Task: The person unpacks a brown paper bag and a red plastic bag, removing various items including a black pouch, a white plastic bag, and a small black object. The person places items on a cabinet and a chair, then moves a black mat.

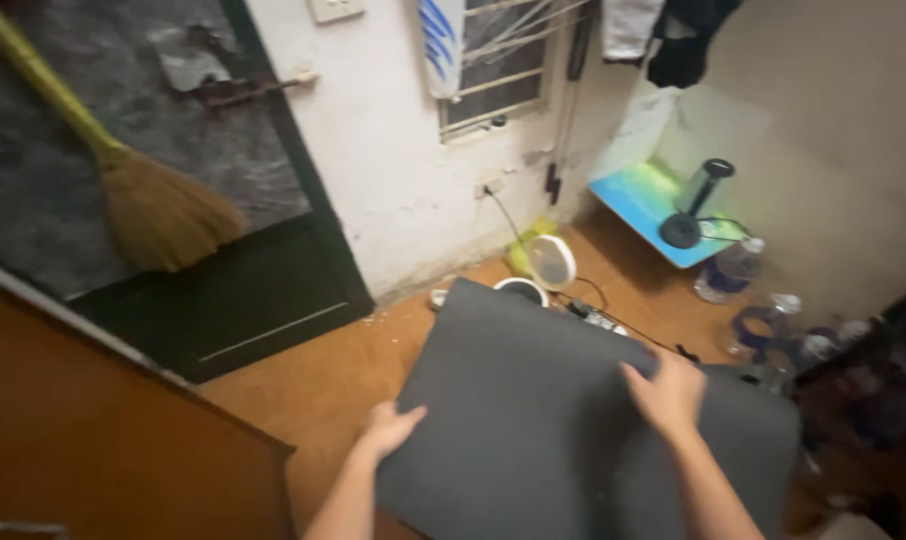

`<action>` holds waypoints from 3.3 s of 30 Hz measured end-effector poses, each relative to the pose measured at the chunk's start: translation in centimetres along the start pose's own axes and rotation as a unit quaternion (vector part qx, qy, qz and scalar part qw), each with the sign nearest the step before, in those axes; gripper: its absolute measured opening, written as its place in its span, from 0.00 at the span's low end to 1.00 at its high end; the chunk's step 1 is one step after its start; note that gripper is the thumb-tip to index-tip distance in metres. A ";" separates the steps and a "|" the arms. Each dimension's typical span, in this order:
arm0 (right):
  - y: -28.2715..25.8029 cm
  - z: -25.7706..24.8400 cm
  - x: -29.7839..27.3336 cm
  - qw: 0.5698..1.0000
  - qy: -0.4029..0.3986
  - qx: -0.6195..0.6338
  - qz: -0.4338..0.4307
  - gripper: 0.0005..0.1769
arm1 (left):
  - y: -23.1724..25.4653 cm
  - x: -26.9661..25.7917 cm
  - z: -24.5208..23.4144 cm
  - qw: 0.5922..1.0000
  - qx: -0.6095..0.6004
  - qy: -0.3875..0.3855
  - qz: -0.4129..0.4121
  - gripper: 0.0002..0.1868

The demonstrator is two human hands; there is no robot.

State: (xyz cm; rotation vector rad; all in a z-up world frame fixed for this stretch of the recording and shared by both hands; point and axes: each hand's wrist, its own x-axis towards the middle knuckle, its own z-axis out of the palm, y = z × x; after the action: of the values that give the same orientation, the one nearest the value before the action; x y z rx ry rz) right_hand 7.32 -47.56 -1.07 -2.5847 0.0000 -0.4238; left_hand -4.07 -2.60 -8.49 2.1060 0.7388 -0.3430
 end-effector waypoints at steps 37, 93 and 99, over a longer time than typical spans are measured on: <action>25.3 -6.4 -11.0 0.667 -0.317 0.394 0.547 0.54 | 2.9 -13.4 -3.2 0.988 -0.082 0.105 -0.079 0.29; -0.3 -2.0 -1.9 0.658 -0.260 0.670 0.226 0.32 | 10.3 -22.1 -1.2 0.653 -0.756 -0.029 0.040 0.35; 11.1 -4.2 -1.9 0.677 -0.263 0.628 0.281 0.29 | 8.4 -22.4 9.2 0.700 -0.703 -0.113 -0.058 0.43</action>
State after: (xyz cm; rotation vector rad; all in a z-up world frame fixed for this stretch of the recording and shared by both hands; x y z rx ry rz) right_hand 5.16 -59.09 -3.71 -1.1173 0.2168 0.4638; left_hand -16.35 -22.35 2.28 0.5289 0.6263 -0.0170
